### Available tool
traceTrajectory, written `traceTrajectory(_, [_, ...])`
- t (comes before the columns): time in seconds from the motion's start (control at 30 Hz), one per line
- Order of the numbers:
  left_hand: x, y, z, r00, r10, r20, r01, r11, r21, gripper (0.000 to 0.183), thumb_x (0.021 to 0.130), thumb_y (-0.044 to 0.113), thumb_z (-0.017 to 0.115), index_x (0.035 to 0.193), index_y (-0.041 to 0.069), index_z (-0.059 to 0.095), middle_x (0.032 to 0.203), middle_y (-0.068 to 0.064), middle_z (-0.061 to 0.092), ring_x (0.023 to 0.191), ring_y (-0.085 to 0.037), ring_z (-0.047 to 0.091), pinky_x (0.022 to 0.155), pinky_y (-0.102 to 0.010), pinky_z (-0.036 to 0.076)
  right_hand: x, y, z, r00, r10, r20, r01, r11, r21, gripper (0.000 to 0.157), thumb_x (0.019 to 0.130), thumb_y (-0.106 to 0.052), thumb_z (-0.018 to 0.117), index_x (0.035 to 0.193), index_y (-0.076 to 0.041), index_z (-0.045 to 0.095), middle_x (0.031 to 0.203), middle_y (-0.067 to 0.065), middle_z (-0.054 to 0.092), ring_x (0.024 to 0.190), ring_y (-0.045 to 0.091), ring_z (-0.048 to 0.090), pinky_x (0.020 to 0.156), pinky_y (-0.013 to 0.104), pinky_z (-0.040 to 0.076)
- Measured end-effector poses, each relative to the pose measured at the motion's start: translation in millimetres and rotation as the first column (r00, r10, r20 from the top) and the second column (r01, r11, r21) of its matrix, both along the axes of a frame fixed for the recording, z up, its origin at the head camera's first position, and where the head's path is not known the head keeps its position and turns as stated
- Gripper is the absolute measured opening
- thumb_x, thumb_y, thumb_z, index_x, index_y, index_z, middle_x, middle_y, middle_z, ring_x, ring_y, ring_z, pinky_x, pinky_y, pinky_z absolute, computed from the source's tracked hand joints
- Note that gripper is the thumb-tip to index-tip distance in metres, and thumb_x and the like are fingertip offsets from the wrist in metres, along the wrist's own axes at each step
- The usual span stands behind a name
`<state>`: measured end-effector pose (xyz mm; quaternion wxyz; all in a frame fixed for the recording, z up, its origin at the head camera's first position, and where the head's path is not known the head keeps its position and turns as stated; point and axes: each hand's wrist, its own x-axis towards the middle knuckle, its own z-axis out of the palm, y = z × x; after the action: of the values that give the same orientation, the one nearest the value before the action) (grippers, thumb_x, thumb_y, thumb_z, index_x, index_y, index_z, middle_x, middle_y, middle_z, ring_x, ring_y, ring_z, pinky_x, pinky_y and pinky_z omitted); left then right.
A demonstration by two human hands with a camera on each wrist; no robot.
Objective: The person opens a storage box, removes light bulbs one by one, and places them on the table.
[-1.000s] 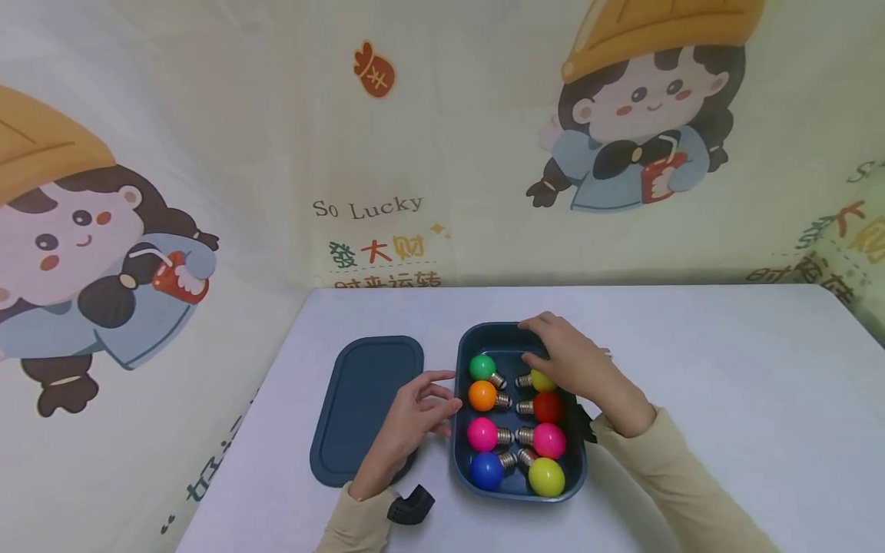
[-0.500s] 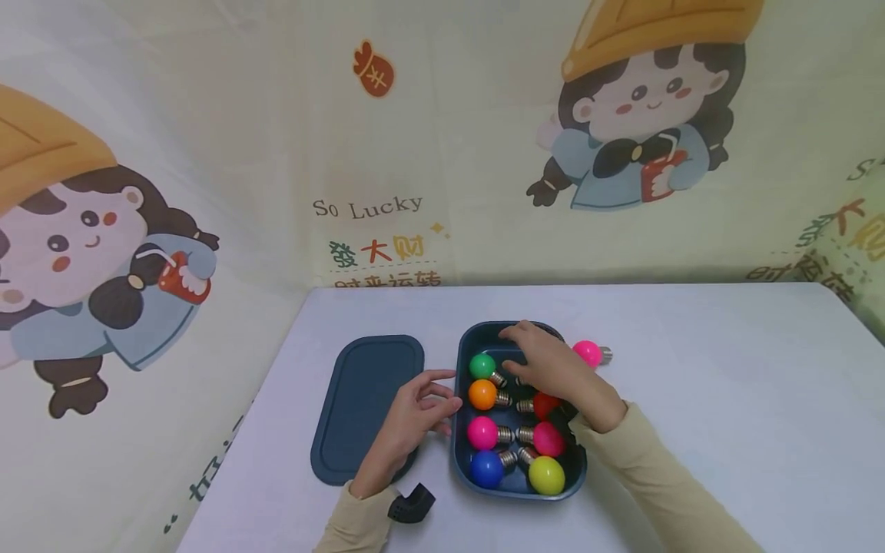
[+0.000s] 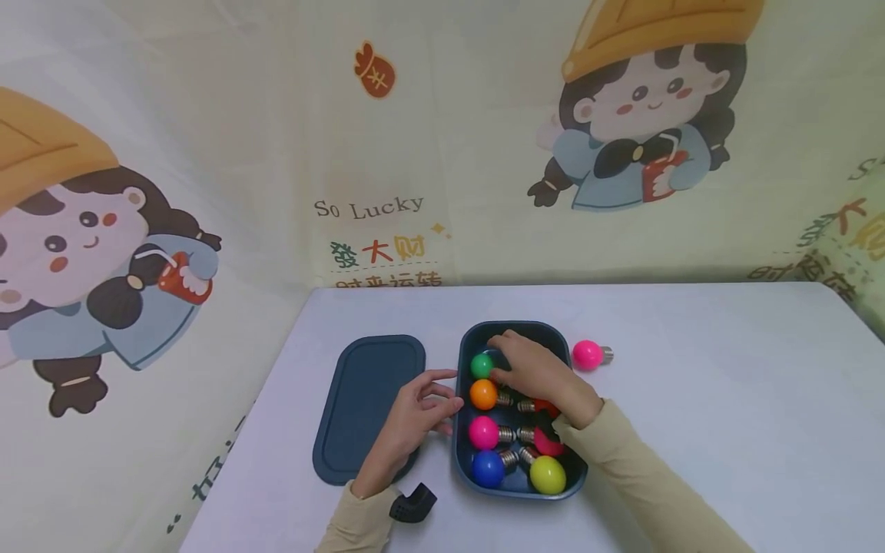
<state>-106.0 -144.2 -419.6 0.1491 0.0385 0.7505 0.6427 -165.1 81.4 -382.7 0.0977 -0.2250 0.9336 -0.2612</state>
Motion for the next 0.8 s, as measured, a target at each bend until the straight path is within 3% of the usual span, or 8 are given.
traceTrajectory(0.27, [-1.0, 0.3, -0.6, 1.000, -0.008, -0.001, 0.009, 1.000, 0.010, 0.050, 0.091, 0.018, 0.073, 0.136, 0.005, 0.055, 0.105, -0.017, 0.062, 0.071, -0.016, 0.066, 0.064, -0.028, 0.060, -4.3, -5.9, -8.8, 1.000, -0.003, 0.015, 0.003, 1.000, 0.008, 0.048, 0.095, -0.028, 0.067, 0.131, 0.002, 0.058, 0.115, 0.016, 0.063, 0.095, 0.025, 0.062, 0.090, 0.044, 0.057])
traceTrajectory(0.8, [-0.6, -0.1, -1.7, 1.000, -0.002, 0.000, 0.002, 1.000, 0.009, 0.051, 0.091, 0.018, 0.074, 0.137, 0.005, 0.055, 0.103, -0.016, 0.062, 0.068, -0.016, 0.066, 0.064, -0.028, 0.061, -9.2, -9.3, -17.0, 0.999, 0.027, 0.021, -0.027, 0.999, 0.016, 0.040, 0.097, -0.022, 0.065, 0.128, 0.003, 0.058, 0.108, 0.014, 0.066, 0.090, 0.024, 0.059, 0.089, 0.043, 0.056])
